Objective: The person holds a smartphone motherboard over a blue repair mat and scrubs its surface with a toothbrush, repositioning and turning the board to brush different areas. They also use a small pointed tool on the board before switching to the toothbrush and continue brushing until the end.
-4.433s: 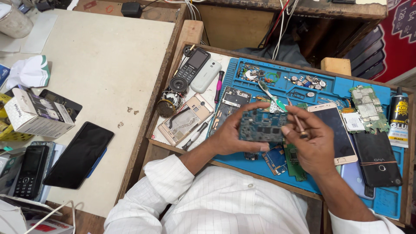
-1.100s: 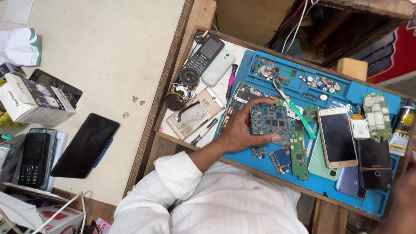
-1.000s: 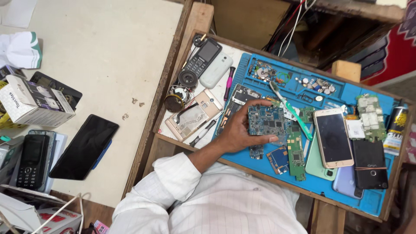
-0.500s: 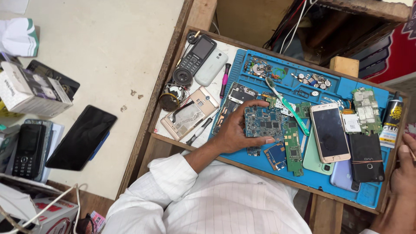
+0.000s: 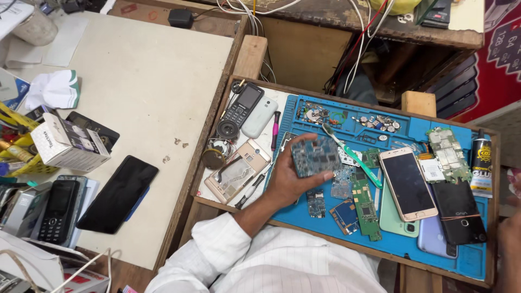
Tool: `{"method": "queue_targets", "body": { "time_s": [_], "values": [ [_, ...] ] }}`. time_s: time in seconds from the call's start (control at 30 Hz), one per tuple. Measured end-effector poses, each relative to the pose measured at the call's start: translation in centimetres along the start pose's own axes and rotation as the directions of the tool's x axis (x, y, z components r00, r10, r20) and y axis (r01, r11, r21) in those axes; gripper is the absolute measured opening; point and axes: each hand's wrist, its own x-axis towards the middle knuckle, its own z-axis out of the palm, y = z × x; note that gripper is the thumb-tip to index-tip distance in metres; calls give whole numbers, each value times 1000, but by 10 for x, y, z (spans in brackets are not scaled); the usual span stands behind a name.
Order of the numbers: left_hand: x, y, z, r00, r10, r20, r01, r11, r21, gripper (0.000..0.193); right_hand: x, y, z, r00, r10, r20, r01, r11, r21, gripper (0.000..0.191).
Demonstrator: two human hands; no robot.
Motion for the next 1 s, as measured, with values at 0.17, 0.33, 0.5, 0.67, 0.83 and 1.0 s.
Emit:
{"method": "queue_targets", "body": {
  "time_s": [0.17,0.33,0.5,0.67,0.83,1.0],
  "values": [
    [30,9,-3,997,-61,36,68,972,-227,78,-6,-34,3,986,-136,100,90,924,371,62],
    [31,3,-3,997,-46,55,55,984,-172,75,-19,-121,64,986,-145,78,59,758,650,37],
    [16,-8,-4,997,23,73,-24,1000,9,74,-25,-162,109,977,-211,27,173,861,478,19],
    [11,-8,-3,988,-90,127,101,991,-86,73,-35,-160,119,961,-274,19,237,862,448,16],
    [12,-7,-3,977,-90,193,98,995,-32,76,-37,-156,120,940,-341,-1,315,869,381,13],
    [10,-9,-5,976,-89,199,88,996,12,77,-35,-157,121,928,-373,3,349,872,343,15]
  ]
}}
